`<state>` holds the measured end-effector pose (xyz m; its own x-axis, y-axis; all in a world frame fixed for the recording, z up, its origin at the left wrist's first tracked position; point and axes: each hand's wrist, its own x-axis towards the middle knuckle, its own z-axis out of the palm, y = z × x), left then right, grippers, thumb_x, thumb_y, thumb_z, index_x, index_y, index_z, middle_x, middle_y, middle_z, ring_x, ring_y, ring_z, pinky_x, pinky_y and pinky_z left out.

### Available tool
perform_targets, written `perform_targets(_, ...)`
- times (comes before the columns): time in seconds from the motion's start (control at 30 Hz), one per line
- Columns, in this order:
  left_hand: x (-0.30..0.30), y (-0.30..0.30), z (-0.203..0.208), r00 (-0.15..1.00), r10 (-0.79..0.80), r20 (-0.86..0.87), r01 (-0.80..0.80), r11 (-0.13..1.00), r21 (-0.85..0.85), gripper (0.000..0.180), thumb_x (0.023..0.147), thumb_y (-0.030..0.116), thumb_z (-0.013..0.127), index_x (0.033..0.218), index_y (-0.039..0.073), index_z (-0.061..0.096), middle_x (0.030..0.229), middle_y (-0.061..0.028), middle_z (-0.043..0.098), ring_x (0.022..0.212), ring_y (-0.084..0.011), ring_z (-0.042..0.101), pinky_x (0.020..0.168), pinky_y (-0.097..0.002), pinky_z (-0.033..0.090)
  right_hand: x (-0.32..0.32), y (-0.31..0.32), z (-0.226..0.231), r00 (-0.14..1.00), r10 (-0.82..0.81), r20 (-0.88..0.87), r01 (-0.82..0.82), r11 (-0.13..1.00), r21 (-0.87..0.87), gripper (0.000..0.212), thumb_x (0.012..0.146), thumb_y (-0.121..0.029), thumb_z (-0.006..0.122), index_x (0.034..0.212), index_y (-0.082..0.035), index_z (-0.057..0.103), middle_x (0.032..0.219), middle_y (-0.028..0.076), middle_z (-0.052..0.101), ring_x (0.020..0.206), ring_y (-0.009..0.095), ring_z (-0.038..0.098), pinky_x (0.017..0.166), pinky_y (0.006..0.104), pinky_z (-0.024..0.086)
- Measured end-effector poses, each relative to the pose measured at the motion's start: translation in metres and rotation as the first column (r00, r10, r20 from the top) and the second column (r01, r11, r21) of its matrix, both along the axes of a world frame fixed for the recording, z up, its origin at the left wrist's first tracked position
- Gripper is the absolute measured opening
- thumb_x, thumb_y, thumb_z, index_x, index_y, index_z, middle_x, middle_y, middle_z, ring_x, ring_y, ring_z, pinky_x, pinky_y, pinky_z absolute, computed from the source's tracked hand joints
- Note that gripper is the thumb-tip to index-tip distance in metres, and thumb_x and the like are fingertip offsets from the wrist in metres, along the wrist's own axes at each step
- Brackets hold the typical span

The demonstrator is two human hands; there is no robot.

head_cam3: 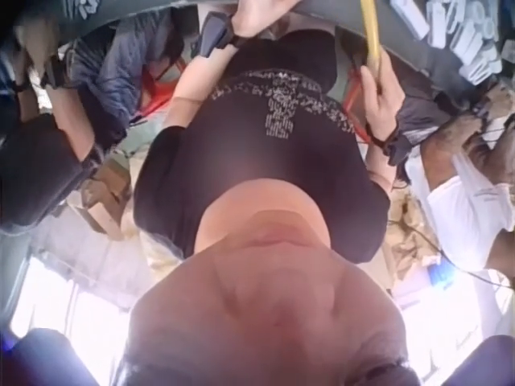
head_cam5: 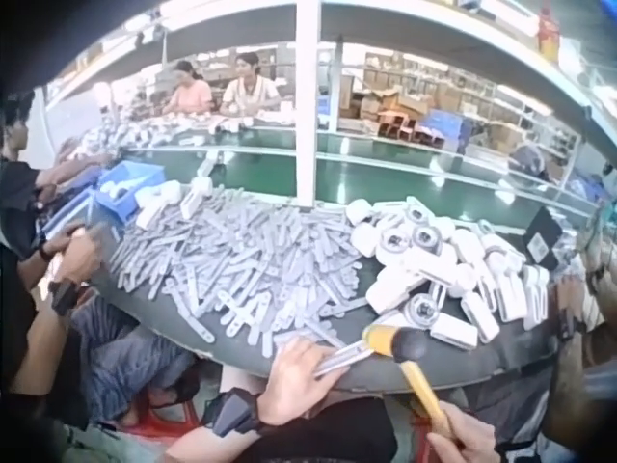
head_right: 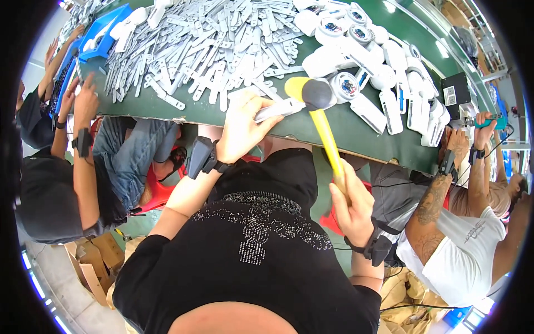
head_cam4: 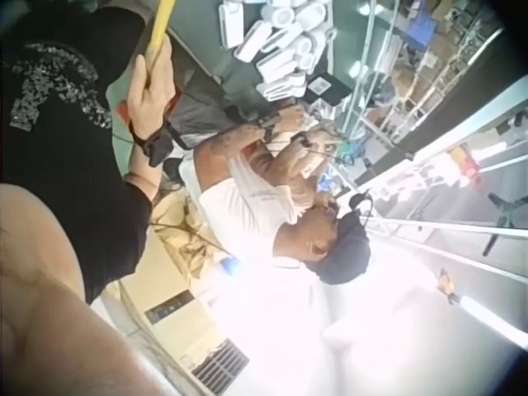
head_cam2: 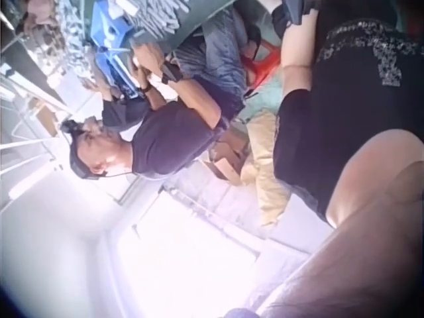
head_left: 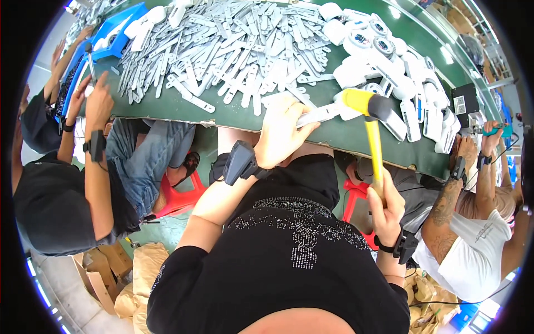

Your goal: The recorder is assembling small electronic or mechanical components by using a mallet to tap metal pieces into plastic housings at a factory workbench.

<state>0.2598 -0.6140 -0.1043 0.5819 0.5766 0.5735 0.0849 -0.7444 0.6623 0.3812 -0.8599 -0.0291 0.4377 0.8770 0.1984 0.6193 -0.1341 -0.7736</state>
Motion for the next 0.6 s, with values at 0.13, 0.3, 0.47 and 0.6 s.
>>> perform_targets(0.13, 0.000, 0.002, -0.005, 0.999, 0.009, 0.032, -0.011, 0.999, 0.049, 0.029, 0.071, 0.016, 0.080, 0.094, 0.004, 0.067, 0.083, -0.0100, 0.060, 0.080, -0.0291, 0.058, 0.073, -0.0370, 0.046, 0.000, 0.013, -0.011, 0.996, 0.085, 0.027, -0.079, 0.980, -0.183, 0.045, 0.089, 0.001, 0.060, 0.133, 0.002, 0.049, 0.086, 0.015, 0.060, 0.072, 0.023, 0.058, 0.070, 0.0293, 0.048)
perform_targets(0.3, -0.019, 0.000, -0.007, 0.997, 0.064, 0.046, -0.066, 0.997, 0.043, 0.029, 0.068, 0.017, 0.081, 0.092, 0.006, 0.067, 0.084, -0.0087, 0.060, 0.081, -0.0283, 0.057, 0.075, -0.0381, 0.045, -0.003, 0.014, -0.017, 0.997, 0.065, 0.035, -0.064, 0.997, -0.047, 0.045, 0.089, 0.000, 0.059, 0.133, 0.000, 0.050, 0.083, 0.015, 0.057, 0.068, 0.023, 0.055, 0.067, 0.0305, 0.047)
perform_targets(0.47, -0.020, 0.000, -0.021, 0.989, 0.115, 0.094, -0.114, 0.993, -0.018, 0.029, 0.068, 0.019, 0.081, 0.091, 0.008, 0.067, 0.080, -0.0067, 0.060, 0.080, -0.0275, 0.057, 0.073, -0.0385, 0.045, -0.008, 0.019, 0.000, 0.986, 0.099, 0.133, -0.102, 0.995, 0.016, 0.045, 0.088, 0.001, 0.060, 0.132, 0.002, 0.050, 0.091, 0.015, 0.062, 0.077, 0.021, 0.063, 0.071, 0.0290, 0.048)
perform_targets(0.6, -0.024, 0.000, -0.016, 0.993, 0.102, 0.064, -0.102, 0.995, 0.003, 0.029, 0.067, 0.020, 0.082, 0.089, 0.008, 0.068, 0.079, -0.0066, 0.059, 0.077, -0.0279, 0.056, 0.071, -0.0388, 0.044, -0.010, 0.026, -0.003, 0.983, 0.180, -0.024, -0.180, 0.949, -0.261, 0.045, 0.086, 0.001, 0.062, 0.129, 0.007, 0.051, 0.100, 0.017, 0.065, 0.082, 0.024, 0.064, 0.077, 0.0284, 0.050)
